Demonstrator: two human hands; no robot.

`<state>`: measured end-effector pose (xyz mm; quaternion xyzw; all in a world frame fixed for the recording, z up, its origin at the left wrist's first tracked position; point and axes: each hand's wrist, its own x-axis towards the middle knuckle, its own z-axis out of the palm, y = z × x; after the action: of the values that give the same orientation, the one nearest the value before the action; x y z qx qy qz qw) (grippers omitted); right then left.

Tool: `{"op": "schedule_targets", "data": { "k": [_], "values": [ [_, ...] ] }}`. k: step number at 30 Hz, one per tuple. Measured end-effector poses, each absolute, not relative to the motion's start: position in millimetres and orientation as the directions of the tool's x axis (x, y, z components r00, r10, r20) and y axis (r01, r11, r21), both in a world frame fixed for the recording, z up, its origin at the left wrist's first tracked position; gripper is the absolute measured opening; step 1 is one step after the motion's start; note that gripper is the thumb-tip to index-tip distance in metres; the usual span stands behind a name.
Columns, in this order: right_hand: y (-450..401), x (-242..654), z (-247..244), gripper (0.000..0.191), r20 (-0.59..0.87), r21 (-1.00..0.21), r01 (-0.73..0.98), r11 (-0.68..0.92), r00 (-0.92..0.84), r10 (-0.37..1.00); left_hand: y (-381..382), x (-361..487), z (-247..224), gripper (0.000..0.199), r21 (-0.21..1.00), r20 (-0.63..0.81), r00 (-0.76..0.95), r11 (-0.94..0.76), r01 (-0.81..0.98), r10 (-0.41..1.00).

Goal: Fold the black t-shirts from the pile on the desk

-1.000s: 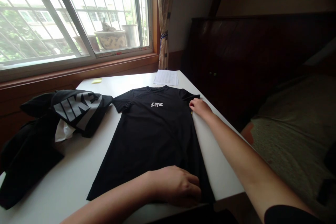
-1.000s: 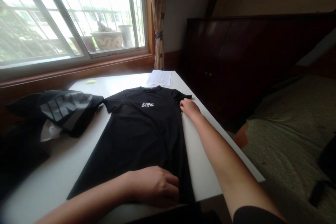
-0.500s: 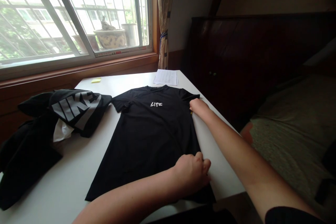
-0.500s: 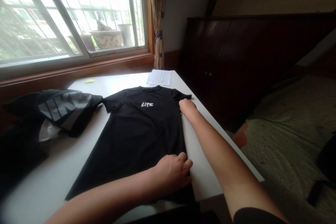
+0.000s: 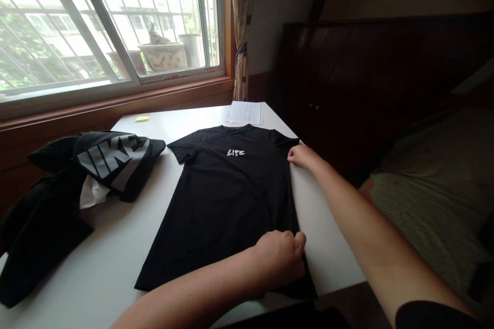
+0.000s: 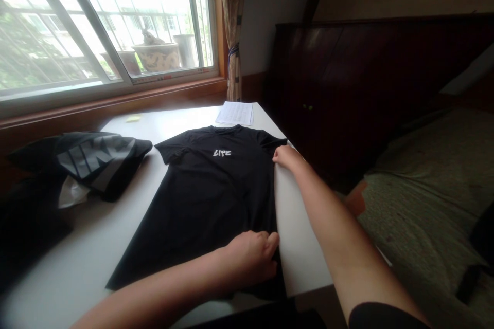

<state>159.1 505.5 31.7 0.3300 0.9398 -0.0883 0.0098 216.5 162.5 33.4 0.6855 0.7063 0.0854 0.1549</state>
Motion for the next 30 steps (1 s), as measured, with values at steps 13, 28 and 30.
{"op": "schedule_targets", "data": {
  "k": [13, 28, 30],
  "values": [
    [514, 175, 11, 0.012, 0.039, -0.314, 0.581, 0.751, -0.782, 0.622, 171, 220, 27, 0.012, 0.26, -0.095, -0.044, 0.068, 0.963, 0.994],
    [494, 199, 9, 0.019, -0.181, -0.592, 0.557, 0.582, -0.796, 0.577, 153, 195, 31, 0.022, 0.488, -0.107, 0.038, 0.019, 0.873, 0.994],
    [486, 201, 15, 0.018, -0.213, -0.558, 0.576, 0.597, -0.795, 0.568, 153, 198, 28, 0.023, 0.467, -0.122, 0.039, 0.023, 0.884, 0.992]
  ]
}}
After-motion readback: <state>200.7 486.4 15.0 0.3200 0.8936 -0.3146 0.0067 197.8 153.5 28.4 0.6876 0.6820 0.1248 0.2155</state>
